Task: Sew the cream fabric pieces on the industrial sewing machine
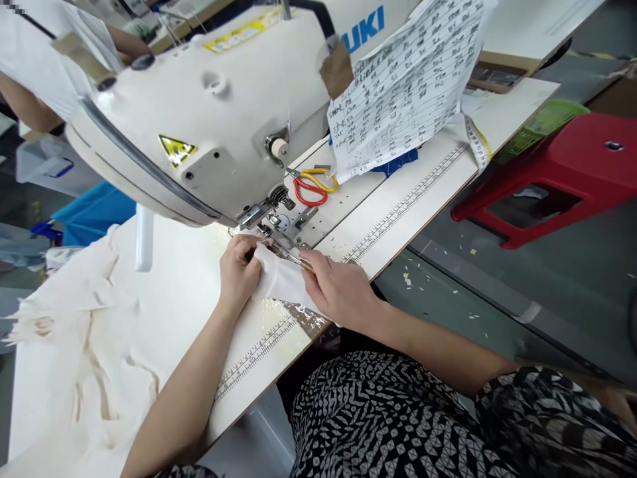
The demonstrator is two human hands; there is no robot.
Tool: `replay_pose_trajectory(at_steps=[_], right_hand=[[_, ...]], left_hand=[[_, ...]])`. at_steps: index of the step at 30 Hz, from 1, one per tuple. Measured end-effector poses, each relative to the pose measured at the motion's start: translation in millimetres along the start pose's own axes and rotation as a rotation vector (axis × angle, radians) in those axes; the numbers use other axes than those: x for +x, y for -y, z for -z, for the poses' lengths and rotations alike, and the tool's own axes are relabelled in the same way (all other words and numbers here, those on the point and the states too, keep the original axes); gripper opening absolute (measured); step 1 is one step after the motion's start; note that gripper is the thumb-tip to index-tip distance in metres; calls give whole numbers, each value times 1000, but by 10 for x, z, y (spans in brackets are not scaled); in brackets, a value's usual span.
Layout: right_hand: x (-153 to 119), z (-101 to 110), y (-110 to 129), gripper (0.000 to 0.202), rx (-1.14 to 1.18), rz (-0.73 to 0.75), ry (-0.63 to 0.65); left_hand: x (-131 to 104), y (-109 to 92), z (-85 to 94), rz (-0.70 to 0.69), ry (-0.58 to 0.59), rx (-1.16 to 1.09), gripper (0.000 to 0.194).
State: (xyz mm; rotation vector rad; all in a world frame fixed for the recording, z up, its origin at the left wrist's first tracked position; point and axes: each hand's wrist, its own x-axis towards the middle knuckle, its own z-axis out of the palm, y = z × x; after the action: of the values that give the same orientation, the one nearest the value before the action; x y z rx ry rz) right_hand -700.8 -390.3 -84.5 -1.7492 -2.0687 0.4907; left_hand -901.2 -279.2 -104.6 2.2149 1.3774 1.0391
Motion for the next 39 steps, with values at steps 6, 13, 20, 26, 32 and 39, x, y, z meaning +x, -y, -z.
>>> replay_pose_trajectory(at_steps=[6, 13, 20, 26, 32, 39], right_hand=[[204, 5, -15, 39, -97, 22, 56], [242, -30, -28, 38, -77, 49, 52], [250, -42, -33, 39, -85, 61, 58], [249, -100, -50, 39, -89, 85, 13], [268, -133, -45, 37, -109, 91, -1], [246, -100, -56, 41, -80, 97, 5]], left_hand=[[34, -23, 2, 81, -17, -94, 6], [40, -6, 4, 101, -9, -93, 8], [39, -14, 4, 94, -8, -111, 5], [35, -33, 7, 88, -11, -111, 5], [38, -32, 8, 39, 1, -69, 10], [74, -23, 31, 43, 32, 16, 8]])
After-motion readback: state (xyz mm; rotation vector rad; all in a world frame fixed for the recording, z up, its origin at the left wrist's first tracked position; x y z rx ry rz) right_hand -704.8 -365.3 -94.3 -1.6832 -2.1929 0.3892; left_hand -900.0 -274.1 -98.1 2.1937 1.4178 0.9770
